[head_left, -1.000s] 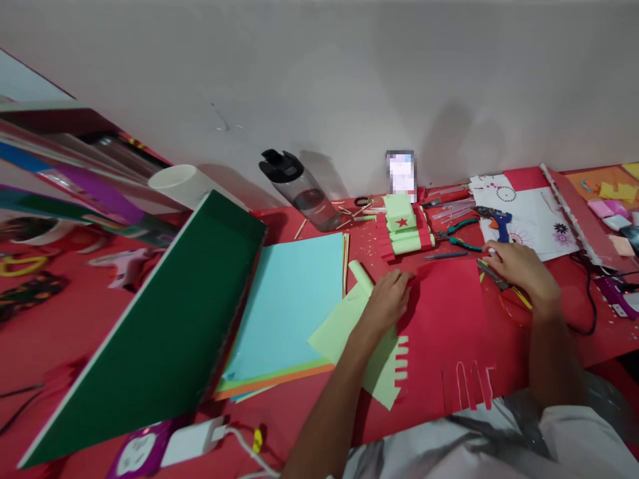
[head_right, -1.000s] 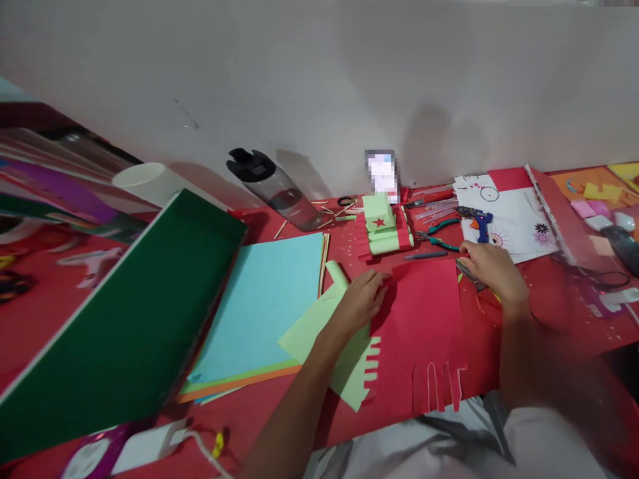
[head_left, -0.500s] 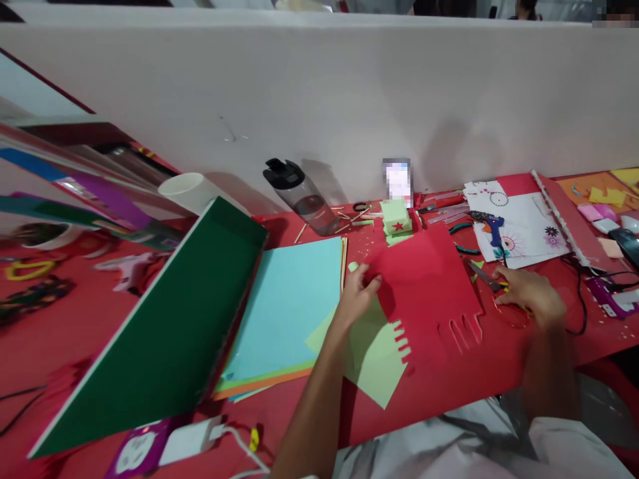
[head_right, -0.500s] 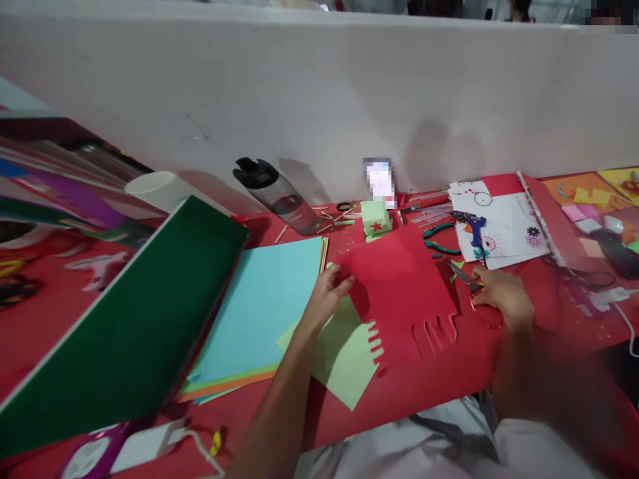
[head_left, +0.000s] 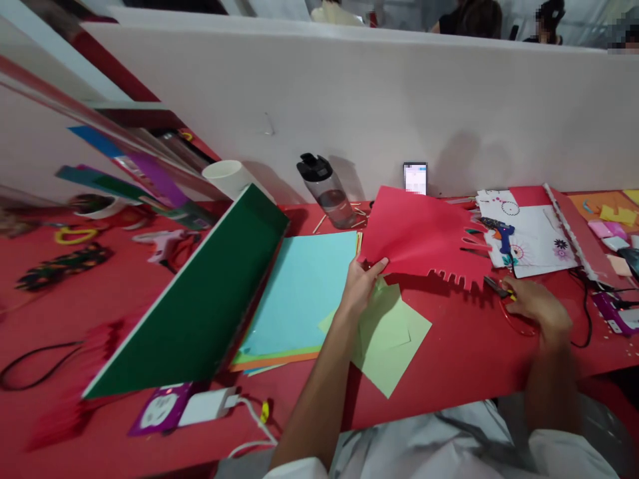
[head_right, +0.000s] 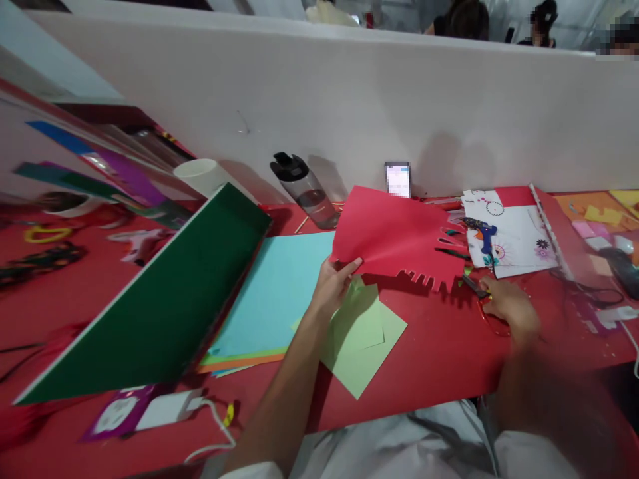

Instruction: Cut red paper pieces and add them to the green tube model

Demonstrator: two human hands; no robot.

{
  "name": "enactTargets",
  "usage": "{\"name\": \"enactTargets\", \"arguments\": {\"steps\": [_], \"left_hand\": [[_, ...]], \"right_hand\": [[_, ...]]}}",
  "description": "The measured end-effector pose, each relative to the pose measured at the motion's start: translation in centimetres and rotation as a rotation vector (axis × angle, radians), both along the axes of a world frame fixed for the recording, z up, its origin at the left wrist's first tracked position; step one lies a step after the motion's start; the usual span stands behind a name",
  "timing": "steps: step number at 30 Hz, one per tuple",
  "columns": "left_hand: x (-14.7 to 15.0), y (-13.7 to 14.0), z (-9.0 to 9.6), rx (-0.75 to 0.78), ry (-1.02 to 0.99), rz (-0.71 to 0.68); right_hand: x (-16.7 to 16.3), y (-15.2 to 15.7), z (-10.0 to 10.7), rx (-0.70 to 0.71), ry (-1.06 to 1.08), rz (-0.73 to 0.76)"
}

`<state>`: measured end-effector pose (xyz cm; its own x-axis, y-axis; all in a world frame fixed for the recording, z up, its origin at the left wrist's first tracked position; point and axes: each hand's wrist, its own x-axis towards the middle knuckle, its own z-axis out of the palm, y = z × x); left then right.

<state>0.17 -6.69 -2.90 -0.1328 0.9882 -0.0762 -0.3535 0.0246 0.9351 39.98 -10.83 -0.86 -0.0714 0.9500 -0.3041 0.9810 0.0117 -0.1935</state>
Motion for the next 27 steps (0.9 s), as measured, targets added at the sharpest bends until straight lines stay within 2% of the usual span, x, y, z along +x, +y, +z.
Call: {"name": "enactTargets", "arguments": {"steps": [3,7,10,13,16,18,20,25,27], "left_hand": [[0.0,-0.2,0.3,0.002,-0.002,-0.032],[0.1,-0.1,-0.1,-0.014,-0.003,-0.087],[0.5,0.2,-0.6,-0.019,-0.024,-0.077],[0.8,0.6,-0.9,0.001,-0.061,0.027],[1.2,1.4,-0.9,0.036,-0.058,0.145],[1.5,2.2,-0.5,0.080,-0.062,0.182],[1.9,3.2,0.2,0.132,-0.093,0.202],[3.1,6.0,2.8,0.190,-0.197,0.284],[3.4,6.9,3.6,0.203,-0.213,0.311]], "right_hand": [[0.7,0.1,0.6,-0.124,0.112,-0.041],[1.4,0.0,0.9,-0.166,0.361,-0.107],[1.3,-0.4,1.3,-0.177,0.528,-0.054],[0.4,-0.9,2.4,-0.218,0.639,0.038],[-1.7,-1.0,3.3,-0.299,0.744,0.107],[-3.8,-0.6,3.2,-0.369,0.822,0.172],[-6.3,0.1,2.7,-0.404,0.944,0.164],[-12.9,2.4,1.6,-0.222,1.131,0.173],[-15.0,3.0,1.7,-0.239,1.130,0.202]]}}
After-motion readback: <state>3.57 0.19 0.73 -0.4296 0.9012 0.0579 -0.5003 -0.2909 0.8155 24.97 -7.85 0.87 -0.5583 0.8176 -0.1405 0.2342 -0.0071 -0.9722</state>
